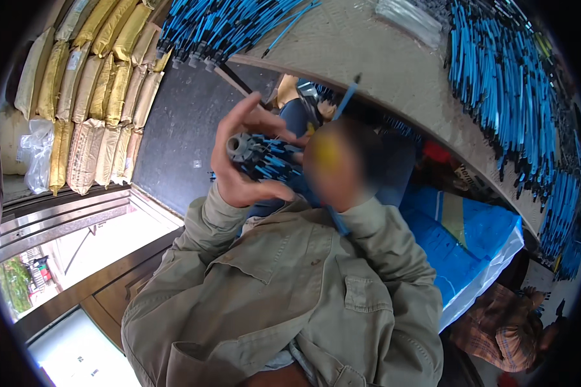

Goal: The person assembles blue plastic sprayers by attaching nozzles to sprayer bodies using pliers, then bundles the assembled sprayers with rubber bands.

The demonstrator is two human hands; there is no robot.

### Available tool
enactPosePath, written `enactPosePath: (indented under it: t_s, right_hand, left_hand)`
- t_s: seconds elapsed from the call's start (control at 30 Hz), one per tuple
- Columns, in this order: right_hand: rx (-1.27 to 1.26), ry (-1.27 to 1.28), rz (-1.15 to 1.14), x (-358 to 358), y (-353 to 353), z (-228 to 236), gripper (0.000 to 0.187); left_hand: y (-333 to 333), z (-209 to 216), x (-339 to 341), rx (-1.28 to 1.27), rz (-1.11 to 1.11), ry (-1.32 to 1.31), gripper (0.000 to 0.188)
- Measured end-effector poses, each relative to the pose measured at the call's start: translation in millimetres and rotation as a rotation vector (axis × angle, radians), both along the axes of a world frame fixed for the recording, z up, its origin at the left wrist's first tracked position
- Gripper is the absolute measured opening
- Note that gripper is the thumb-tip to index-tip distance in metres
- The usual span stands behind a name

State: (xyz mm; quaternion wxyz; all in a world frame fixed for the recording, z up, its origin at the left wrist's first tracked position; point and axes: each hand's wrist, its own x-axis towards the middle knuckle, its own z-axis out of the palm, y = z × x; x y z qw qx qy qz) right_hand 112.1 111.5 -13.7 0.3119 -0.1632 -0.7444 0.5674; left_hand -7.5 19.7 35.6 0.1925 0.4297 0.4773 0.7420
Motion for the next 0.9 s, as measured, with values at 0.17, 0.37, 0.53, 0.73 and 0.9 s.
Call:
enactPosePath:
  t_s: [0.17, 0.37, 0.53, 0.73, 0.9]
  right_hand:
    - [-0.265, 0.217, -0.070, -7.6, -30.8, -22.6, 0.023]
    - [0.640, -0.047, 0.005, 33.3, 25.3, 36.9, 0.022]
    - [1.194, -0.328, -0.133, 54.6, 41.2, 79.9, 0.028]
    - [1.247, -0.443, -0.036, 64.0, 40.9, 86.5, 0.025]
    - [1.300, -0.531, 0.061, 66.4, 42.5, 102.6, 0.025]
  left_hand:
    - [-12.8, -5.7, 16.1, -0.084, 0.137, -0.144, 0.052]
    - [-25.0, -16.9, -2.8, -0.158, -0.068, 0.082, 0.028]
    - [-15.8, -20.0, 4.7, -0.114, -0.066, 0.101, 0.024]
    - [-7.0, -16.3, 9.8, -0.155, -0.109, 0.147, 0.024]
    - [-9.0, -15.3, 4.2, -0.214, -0.157, 0.220, 0.025]
